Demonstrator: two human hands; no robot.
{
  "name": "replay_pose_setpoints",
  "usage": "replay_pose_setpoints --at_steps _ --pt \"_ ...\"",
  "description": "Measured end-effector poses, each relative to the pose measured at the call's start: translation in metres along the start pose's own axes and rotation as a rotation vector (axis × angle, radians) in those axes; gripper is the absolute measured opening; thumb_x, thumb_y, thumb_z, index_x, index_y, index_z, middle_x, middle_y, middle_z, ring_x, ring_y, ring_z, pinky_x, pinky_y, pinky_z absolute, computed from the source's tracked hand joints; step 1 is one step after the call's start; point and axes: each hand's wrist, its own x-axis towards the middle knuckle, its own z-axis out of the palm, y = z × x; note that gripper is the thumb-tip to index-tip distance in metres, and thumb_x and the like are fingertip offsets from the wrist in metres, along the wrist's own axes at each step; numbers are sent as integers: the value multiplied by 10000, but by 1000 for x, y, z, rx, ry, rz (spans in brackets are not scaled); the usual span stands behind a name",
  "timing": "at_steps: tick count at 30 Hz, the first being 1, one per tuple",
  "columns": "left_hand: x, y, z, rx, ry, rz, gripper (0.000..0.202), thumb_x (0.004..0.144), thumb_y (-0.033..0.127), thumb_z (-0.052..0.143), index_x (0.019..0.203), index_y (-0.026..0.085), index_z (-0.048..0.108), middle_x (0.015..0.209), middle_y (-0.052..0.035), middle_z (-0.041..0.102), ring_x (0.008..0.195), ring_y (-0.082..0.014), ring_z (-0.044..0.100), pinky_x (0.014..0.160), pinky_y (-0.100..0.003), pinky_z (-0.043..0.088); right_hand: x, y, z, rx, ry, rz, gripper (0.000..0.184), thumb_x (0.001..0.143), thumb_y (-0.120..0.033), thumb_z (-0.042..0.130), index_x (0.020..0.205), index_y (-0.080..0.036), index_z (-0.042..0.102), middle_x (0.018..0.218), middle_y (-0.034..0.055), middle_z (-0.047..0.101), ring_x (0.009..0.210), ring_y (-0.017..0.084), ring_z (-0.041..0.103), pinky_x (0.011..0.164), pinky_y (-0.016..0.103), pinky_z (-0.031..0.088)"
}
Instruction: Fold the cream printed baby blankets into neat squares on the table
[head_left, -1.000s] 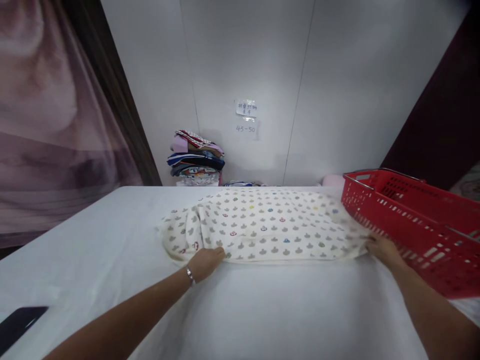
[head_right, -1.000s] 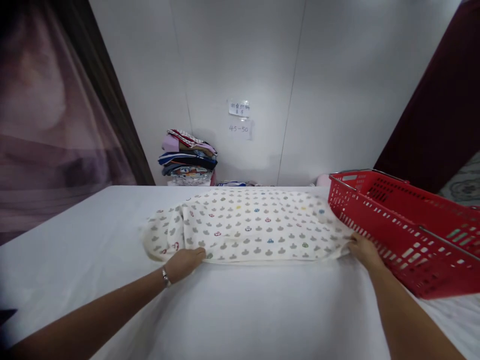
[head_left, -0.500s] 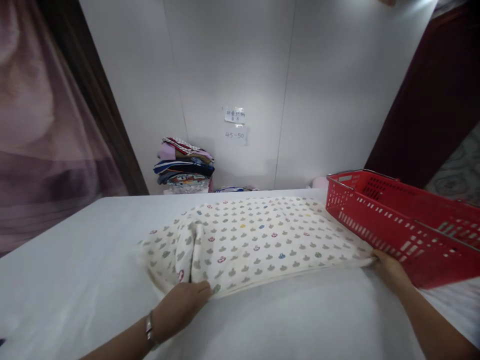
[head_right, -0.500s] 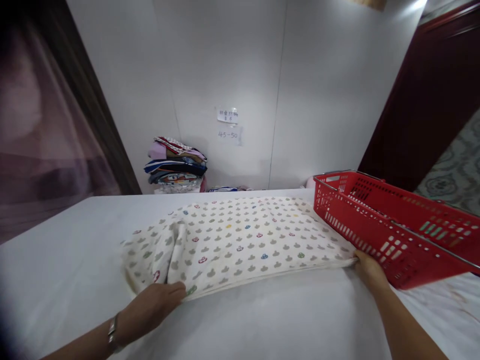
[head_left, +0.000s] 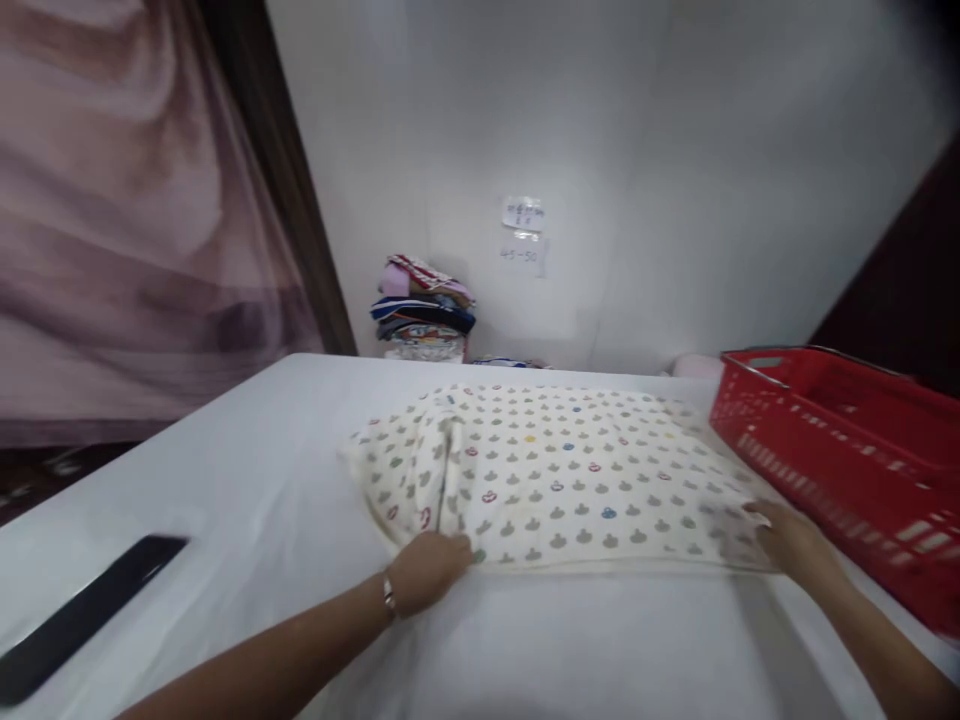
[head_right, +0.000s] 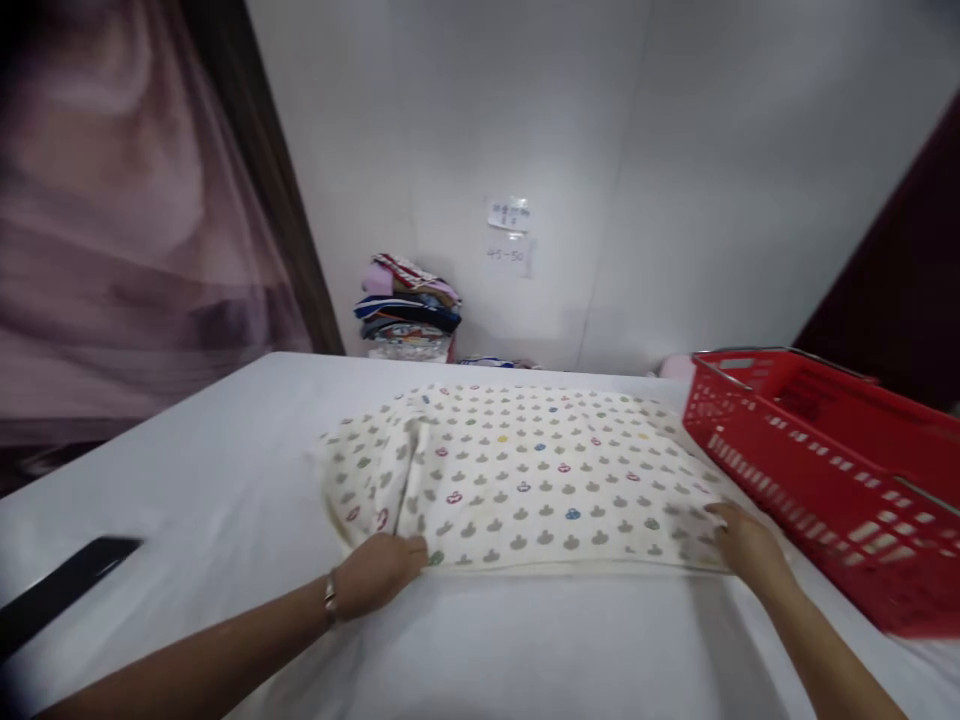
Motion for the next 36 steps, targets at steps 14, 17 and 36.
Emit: replay_pose_setpoints --at_steps 14,17,36 --pt "-91 -101 -56 -390 738 -660 396 811 487 509 1066 201 610 1105 -58 651 931 -171 616 787 -254 470 -88 -189 66 39 -387 -658 517 862 -499 412 1350 -327 409 1454 24 288 1335 284 251 1070 550 231" --pt "-119 -152 -68 -500 954 -981 364 771 469 527 959 189 662 874 -30 698 723 -142 612 649 -225 456 -90 -199 62 54 -380 -638 544 852 -508 425 1359 -313 398 1461 33 279 1341 296 235 1066 553 237" --pt "-193 -199 -13 -588 851 -929 359 772 497 487 852 204 678 663 14 649 619 -135 562 579 -218 411 -124 -332 75 248 -290 -1029 290 845 -162 396 1025 -210 618 917 93 603 831 193 571 723 345 487"
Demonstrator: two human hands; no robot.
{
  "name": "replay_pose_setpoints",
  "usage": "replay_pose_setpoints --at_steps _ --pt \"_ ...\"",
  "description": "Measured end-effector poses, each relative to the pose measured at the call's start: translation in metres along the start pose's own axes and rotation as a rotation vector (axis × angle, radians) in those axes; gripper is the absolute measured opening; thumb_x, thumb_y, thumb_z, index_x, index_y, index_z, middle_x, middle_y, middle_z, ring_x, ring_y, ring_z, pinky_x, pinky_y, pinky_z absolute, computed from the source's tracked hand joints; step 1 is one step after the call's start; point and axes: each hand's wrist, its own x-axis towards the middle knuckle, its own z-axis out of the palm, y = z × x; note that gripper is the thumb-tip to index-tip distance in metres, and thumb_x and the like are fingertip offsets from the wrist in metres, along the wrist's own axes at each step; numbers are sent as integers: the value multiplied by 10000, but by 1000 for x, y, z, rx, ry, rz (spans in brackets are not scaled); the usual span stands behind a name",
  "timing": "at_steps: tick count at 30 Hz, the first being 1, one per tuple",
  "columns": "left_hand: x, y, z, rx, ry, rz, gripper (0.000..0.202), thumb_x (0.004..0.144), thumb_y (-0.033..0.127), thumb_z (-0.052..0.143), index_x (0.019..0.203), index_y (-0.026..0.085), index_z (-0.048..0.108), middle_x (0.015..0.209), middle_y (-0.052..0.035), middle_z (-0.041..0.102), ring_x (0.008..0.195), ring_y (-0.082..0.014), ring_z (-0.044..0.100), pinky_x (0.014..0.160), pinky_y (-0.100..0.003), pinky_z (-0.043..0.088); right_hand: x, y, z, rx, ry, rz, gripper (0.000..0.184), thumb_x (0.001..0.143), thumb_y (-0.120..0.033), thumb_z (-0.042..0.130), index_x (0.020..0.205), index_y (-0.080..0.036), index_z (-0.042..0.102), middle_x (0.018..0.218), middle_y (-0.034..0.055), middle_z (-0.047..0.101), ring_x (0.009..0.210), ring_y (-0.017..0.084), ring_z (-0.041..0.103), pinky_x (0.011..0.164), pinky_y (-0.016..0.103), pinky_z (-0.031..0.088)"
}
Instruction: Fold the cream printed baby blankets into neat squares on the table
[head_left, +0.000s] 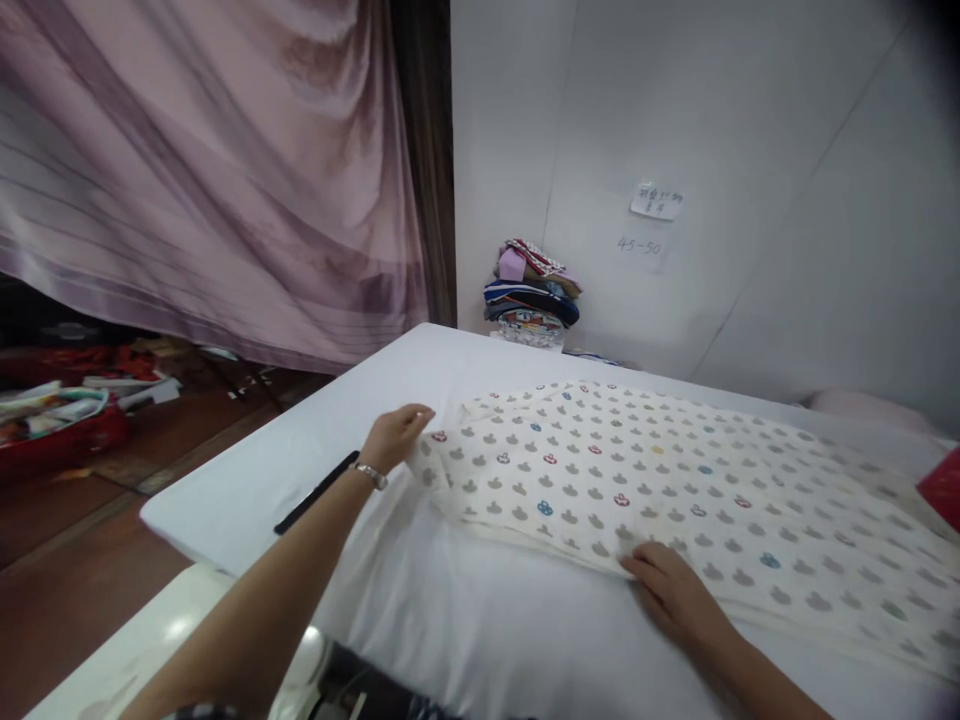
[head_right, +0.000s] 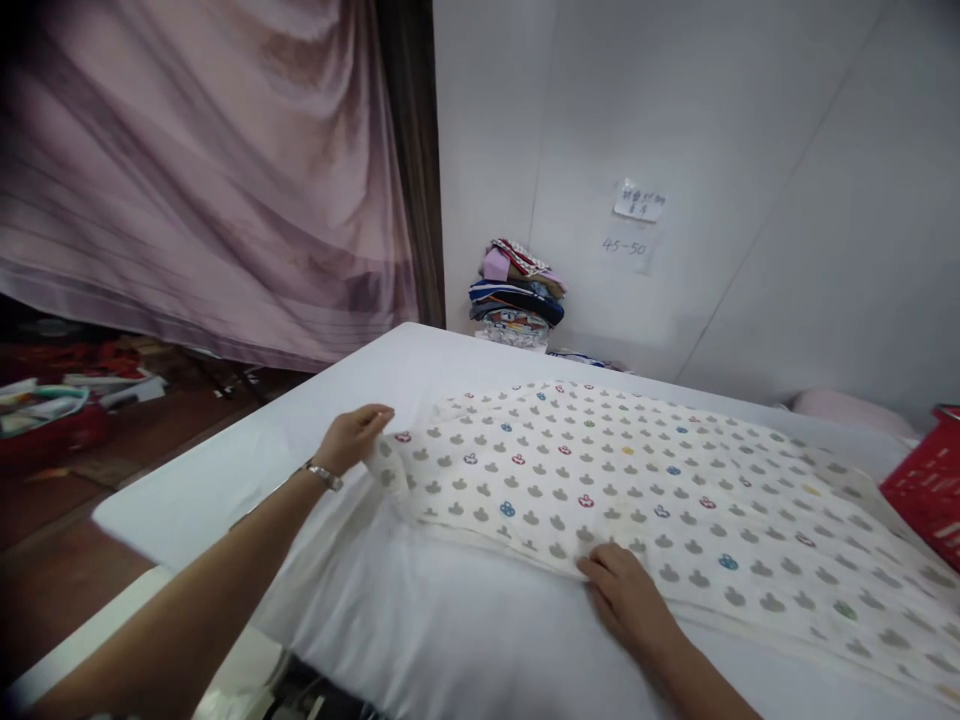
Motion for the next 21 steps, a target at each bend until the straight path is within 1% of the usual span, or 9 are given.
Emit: replay_pose_setpoints --at_steps 3,6,8,10,12,15,18,19,21 --pt "-26 -20 10 -5 -77 -43 392 803 511 443 908 205 665 685 9 654 617 -140 571 590 -230 424 -5 0 -6 50 -84 17 276 841 -180 397 1012 -216 611 930 92 605 843 197 571 728 344 485" --pt "-46 -30 15 14 -141 -66 385 805 510 445 933 214 656 714 5 664 621 -143 584 592 -234 426 -5 -5 -16 90 -175 91 259 846 -251 418 1011 -235 617 958 91 610 866 210 574 740 346 482" --pt "-55 -30 18 34 -158 -78 371 802 501 454 928 216 657 736 1 672 640 -147 596 599 -234 423 5 -11 -25 136 -260 143 248 855 -317 426 984 -254 628 953 79 618 867 212 576 742 341 480" --pt "-61 -27 22 23 -157 -86 369 817 491 435 919 215 659 748 -3 679 664 -150 604 615 -236 421 24 -17 -34 201 -325 178 256 870 -359 404 925 -261 634 909 62 627 836 203 578 728 326 476" --pt "-65 -23 26 -12 -154 -84 371 838 480 406 898 216 660 761 -4 683 691 -151 606 633 -236 419 55 -22 -39 264 -344 210 286 885 -370 369 872 -252 629 864 51 630 794 188 576 706 310 470" --pt "-69 -18 32 -42 -130 -77 361 852 459 389 866 219 658 753 2 679 690 -141 596 638 -230 413 121 -28 -36 329 -287 263 317 881 -383 357 833 -236 635 819 42 640 719 173 573 651 292 456" --pt "-74 -18 35 -24 -113 -59 352 862 443 383 850 217 652 736 5 670 677 -131 590 634 -223 408 204 -36 -20 353 -239 258 292 848 -378 413 871 -229 663 851 38 663 727 169 588 670 282 453" --pt "-76 -19 35 -8 -122 -44 354 866 443 378 840 216 648 734 4 668 680 -130 591 635 -221 405 232 -41 -13 334 -250 272 299 852 -366 406 904 -226 665 850 35 668 716 163 594 660 271 453" --pt "-79 -22 36 47 -155 -4 369 876 447 364 806 213 640 724 -2 661 680 -129 589 634 -220 397 288 -52 4 219 -283 322 290 857 -329 405 950 -219 657 879 24 677 768 148 610 699 238 450"
